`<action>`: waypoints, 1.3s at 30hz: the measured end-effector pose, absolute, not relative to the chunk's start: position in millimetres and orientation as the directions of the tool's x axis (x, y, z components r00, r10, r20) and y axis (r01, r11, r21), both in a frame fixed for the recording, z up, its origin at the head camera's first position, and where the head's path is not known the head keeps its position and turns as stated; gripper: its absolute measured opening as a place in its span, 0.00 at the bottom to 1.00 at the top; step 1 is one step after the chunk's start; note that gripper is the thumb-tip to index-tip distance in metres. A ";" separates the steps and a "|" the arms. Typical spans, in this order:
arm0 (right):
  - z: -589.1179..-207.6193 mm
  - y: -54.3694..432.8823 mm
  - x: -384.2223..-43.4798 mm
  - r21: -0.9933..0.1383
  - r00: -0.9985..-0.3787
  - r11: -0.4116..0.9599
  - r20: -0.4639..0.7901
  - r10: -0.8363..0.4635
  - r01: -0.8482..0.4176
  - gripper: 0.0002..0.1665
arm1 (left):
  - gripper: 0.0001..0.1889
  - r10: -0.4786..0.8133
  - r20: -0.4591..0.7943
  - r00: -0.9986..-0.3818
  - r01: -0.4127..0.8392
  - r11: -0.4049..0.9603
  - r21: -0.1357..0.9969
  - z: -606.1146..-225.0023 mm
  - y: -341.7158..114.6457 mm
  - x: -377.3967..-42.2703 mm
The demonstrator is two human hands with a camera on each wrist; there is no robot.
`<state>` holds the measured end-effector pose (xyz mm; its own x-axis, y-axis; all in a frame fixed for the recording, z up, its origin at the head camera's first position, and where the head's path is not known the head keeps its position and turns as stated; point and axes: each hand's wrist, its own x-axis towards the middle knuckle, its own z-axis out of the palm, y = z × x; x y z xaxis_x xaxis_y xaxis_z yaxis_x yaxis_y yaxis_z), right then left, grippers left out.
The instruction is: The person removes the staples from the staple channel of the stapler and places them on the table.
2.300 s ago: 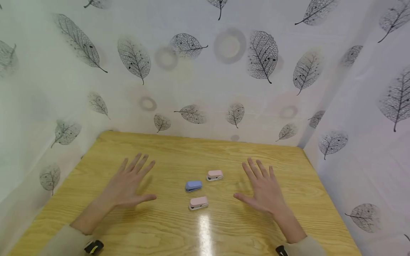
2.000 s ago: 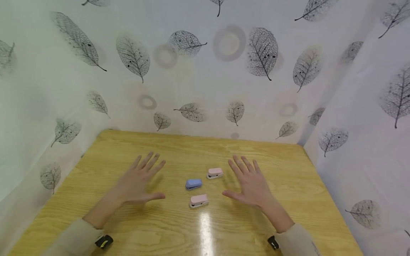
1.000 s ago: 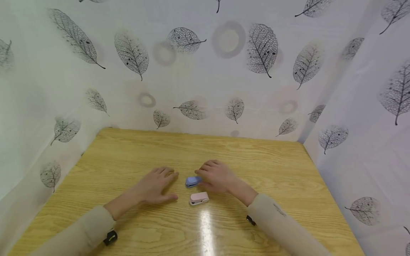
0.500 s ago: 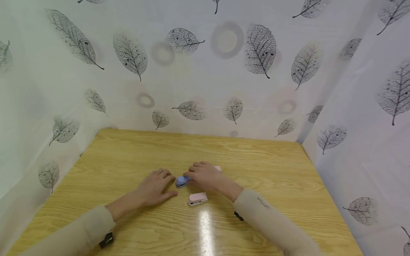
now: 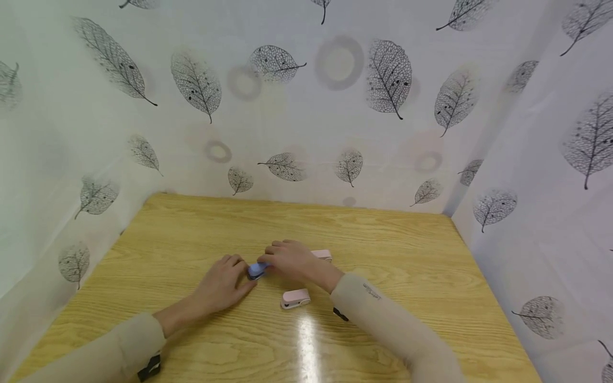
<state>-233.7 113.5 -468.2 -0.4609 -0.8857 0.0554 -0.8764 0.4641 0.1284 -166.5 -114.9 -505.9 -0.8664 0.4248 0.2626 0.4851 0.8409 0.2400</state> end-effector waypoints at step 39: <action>-468.4 102.8 -245.4 -0.115 -0.507 0.499 0.060 -0.860 -0.859 0.21 | 0.15 0.312 0.303 -0.900 0.406 0.853 0.328 -507.9 -111.8 -165.7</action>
<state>-245.4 102.8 -468.4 -0.5072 -0.8597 0.0605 -0.8591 0.4987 -0.1148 -165.7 -111.8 -507.9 -0.9004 0.3122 0.3029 0.4061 0.8529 0.3281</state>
